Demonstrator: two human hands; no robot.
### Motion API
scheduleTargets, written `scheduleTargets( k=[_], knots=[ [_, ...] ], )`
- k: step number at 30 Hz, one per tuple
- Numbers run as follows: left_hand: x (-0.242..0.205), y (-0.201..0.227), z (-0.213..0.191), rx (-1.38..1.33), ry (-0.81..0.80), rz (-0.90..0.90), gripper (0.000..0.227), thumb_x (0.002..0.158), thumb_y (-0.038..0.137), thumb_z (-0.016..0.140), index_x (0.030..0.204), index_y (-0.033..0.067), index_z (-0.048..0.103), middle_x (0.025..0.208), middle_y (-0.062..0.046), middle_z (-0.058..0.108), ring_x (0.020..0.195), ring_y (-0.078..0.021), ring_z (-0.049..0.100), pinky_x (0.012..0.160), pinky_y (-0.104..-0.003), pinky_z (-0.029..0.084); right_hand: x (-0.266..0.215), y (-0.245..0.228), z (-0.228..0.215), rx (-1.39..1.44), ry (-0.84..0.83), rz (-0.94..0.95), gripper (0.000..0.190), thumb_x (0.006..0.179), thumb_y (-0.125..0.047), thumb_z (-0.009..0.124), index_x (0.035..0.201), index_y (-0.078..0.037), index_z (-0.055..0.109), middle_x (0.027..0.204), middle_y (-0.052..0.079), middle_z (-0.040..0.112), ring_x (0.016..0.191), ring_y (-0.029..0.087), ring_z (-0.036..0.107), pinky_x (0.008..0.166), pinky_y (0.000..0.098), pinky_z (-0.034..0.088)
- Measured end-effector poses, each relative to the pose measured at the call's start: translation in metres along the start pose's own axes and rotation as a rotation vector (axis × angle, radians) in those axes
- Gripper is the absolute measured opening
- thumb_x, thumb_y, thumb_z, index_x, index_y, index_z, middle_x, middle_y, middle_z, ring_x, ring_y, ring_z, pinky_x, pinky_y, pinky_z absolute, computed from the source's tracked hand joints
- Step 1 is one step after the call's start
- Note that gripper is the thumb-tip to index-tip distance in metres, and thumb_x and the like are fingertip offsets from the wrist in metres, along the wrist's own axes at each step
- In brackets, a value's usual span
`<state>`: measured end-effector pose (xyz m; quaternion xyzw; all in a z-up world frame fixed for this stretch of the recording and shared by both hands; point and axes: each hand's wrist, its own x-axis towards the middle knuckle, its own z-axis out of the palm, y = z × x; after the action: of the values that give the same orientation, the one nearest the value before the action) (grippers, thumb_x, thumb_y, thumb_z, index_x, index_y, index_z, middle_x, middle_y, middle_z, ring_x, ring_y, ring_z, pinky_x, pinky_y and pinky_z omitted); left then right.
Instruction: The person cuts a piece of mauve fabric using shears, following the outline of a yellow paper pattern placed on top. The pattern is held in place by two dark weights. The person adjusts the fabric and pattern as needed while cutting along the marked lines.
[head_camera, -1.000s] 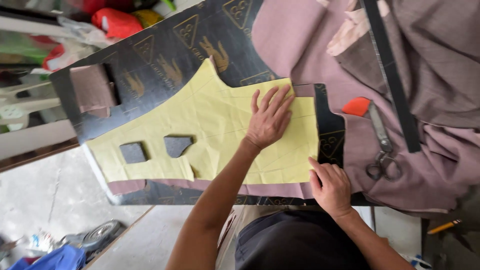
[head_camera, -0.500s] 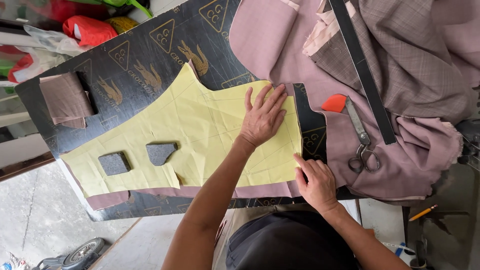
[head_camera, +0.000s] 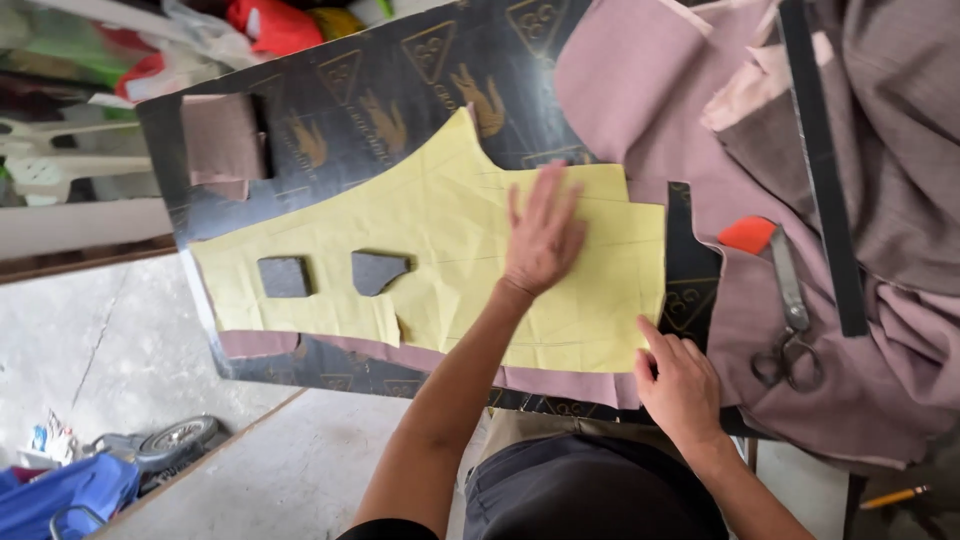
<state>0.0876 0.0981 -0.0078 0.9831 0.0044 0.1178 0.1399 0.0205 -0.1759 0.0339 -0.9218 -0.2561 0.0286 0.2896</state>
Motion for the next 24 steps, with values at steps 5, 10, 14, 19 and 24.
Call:
scheduleTargets(
  k=[5,10,14,19,24],
  knots=[
    [-0.036,-0.093,-0.028,0.071,-0.009,-0.433,0.059,0.109,0.033,0.034,0.162,0.0090,0.024,0.171,-0.021,0.016,0.161,-0.0369,0.011,0.128,-0.065,0.000,-0.003,-0.001,0.003,-0.033,-0.217,0.162,0.051,0.087,-0.015,0.067,0.138,-0.020,0.067,0.073,-0.002,0.062,0.077,0.026,0.061,0.072,0.0451,0.054],
    [-0.046,-0.078,-0.014,0.181,-0.061,-0.333,0.067,0.107,0.040,0.042,0.161,0.0033,0.029,0.170,-0.025,0.019,0.159,-0.0402,0.017,0.128,-0.056,0.010,-0.003,0.006,0.007,-0.002,-0.035,-0.001,0.052,0.081,-0.018,0.072,0.132,-0.019,0.069,0.071,-0.001,0.056,0.067,0.021,0.062,0.062,0.0341,0.056],
    [-0.047,-0.015,0.007,0.123,-0.204,-0.167,0.071,0.106,0.045,0.040,0.163,0.0066,0.024,0.172,-0.021,0.013,0.160,-0.0383,0.009,0.129,-0.056,0.003,-0.002,0.002,-0.001,0.061,-0.066,0.031,0.048,0.083,-0.016,0.072,0.131,-0.015,0.069,0.071,0.000,0.057,0.066,0.021,0.062,0.059,0.0340,0.055],
    [-0.042,0.042,0.014,0.063,-0.341,0.047,0.071,0.106,0.050,0.038,0.165,0.0129,0.022,0.174,-0.014,0.011,0.161,-0.0327,0.008,0.130,-0.055,0.001,-0.001,0.006,-0.002,0.138,-0.034,0.070,0.050,0.085,-0.019,0.074,0.133,-0.013,0.067,0.076,0.001,0.061,0.067,0.020,0.063,0.058,0.0348,0.054],
    [-0.044,0.060,0.014,0.044,-0.397,0.231,0.067,0.107,0.049,0.039,0.165,0.0213,0.021,0.174,-0.010,0.010,0.161,-0.0309,0.008,0.130,-0.055,0.002,0.001,0.007,-0.001,0.288,-0.020,0.243,0.048,0.087,-0.011,0.073,0.133,-0.006,0.065,0.082,0.007,0.066,0.066,0.022,0.066,0.055,0.0359,0.054]
  ],
)
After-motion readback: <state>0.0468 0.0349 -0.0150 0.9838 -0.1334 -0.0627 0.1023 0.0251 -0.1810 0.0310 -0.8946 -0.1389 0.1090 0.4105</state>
